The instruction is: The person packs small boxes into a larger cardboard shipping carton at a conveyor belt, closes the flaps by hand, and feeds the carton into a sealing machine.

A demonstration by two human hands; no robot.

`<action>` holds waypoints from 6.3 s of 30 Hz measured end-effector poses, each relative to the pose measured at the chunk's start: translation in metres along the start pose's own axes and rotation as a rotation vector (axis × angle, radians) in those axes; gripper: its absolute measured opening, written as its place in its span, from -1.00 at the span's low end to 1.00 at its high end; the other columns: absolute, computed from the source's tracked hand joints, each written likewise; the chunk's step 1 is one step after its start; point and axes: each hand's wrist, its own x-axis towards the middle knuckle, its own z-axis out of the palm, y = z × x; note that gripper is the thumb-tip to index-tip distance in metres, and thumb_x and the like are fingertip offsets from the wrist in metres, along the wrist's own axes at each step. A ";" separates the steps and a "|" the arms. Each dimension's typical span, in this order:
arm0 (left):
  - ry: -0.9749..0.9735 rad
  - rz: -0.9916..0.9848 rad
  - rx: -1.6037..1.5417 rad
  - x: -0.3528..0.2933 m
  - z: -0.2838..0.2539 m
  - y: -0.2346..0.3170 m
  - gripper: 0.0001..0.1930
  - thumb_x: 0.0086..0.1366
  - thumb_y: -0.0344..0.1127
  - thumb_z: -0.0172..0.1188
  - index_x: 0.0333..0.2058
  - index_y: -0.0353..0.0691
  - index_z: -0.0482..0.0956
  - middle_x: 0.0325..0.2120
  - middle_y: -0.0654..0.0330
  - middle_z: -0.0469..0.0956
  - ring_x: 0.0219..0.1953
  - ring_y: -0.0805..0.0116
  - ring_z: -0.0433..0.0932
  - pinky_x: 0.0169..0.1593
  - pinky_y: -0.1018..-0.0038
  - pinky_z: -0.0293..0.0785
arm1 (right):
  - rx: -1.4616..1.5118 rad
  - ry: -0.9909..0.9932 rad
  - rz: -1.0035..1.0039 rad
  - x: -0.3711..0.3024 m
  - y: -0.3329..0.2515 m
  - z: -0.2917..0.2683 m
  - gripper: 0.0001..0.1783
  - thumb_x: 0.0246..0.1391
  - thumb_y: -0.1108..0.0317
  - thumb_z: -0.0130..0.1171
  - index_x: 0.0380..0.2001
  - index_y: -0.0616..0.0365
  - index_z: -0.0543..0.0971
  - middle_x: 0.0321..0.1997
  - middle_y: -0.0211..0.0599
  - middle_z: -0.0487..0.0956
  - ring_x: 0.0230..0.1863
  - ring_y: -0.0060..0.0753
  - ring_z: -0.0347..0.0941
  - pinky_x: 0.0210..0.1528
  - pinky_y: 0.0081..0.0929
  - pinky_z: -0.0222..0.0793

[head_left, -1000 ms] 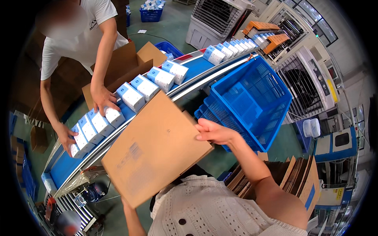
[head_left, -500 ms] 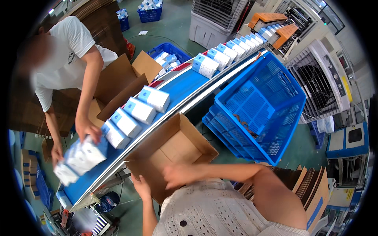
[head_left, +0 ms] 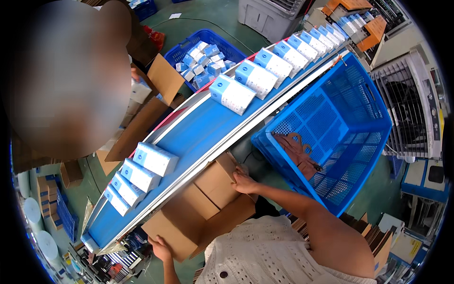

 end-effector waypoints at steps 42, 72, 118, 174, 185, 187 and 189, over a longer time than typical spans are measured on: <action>-0.074 0.010 -0.649 0.104 -0.040 0.333 -0.34 0.15 0.01 0.00 0.03 -0.46 0.11 -0.24 -0.04 0.43 -0.23 0.28 0.43 -0.20 0.50 0.33 | -0.771 0.538 -0.747 -0.008 -0.083 -0.321 -0.88 -0.21 0.44 0.03 -0.58 0.31 0.43 -0.39 -0.02 0.41 -0.14 -0.05 0.30 -0.08 -0.27 0.24; -0.622 0.663 0.687 -0.097 0.052 0.431 -0.71 0.03 -0.45 0.01 -0.21 -0.21 0.36 -0.43 0.11 0.49 -0.38 0.26 0.52 -0.37 0.48 0.46 | -0.584 -0.241 -0.527 -0.076 0.124 -0.324 -0.92 -0.24 0.51 -0.03 -0.62 0.20 0.48 -0.47 -0.07 0.50 -0.35 -0.10 0.44 -0.32 -0.26 0.36; -0.996 0.350 -0.066 -0.125 0.185 0.447 -0.32 0.00 -0.11 0.19 0.05 -0.21 0.11 -0.02 -0.02 0.26 0.06 0.11 0.22 0.05 0.32 0.21 | -1.184 -0.530 -0.402 -0.081 0.134 -0.266 -0.53 -0.23 0.10 0.15 -0.21 0.10 0.46 -0.06 -0.15 0.34 0.08 0.11 0.10 0.01 0.02 0.05; 0.150 0.413 -0.457 -0.105 -0.051 0.477 -0.60 0.02 -0.57 -0.03 -0.10 -0.22 0.30 -0.03 0.06 0.21 0.11 0.14 0.11 0.02 0.35 0.19 | -0.059 0.800 -0.377 -0.157 0.129 -0.499 -0.87 -0.19 0.49 -0.07 -0.72 0.25 0.30 -0.62 -0.05 0.36 -0.50 0.06 0.32 -0.48 -0.16 0.23; 0.043 0.451 -0.407 -0.102 -0.065 0.476 -0.51 0.01 -0.56 -0.02 -0.01 -0.21 0.21 0.04 0.02 0.14 0.18 0.09 0.01 0.06 0.25 0.11 | -0.142 1.322 -0.160 -0.146 0.234 -0.684 -0.88 -0.20 0.46 -0.07 -0.67 0.31 0.34 -0.48 0.03 0.40 -0.32 0.07 0.30 -0.23 -0.16 0.23; 0.040 0.432 -0.404 -0.100 -0.065 0.475 -0.51 0.01 -0.56 -0.02 -0.01 -0.20 0.21 0.05 0.03 0.14 0.18 0.09 0.00 0.06 0.25 0.12 | -0.169 1.304 -0.104 -0.141 0.261 -0.712 -0.85 -0.21 0.43 -0.05 -0.62 0.34 0.38 -0.43 0.08 0.40 -0.28 0.11 0.30 -0.17 -0.15 0.22; 0.057 0.396 -0.414 -0.103 -0.069 0.483 -0.52 -0.01 -0.57 -0.01 -0.04 -0.23 0.22 -0.01 0.02 0.20 0.13 0.09 0.09 0.04 0.27 0.13 | -0.184 1.292 -0.084 -0.131 0.278 -0.737 -0.80 -0.18 0.38 -0.03 -0.58 0.37 0.38 -0.42 0.13 0.40 -0.27 0.14 0.29 -0.17 -0.15 0.21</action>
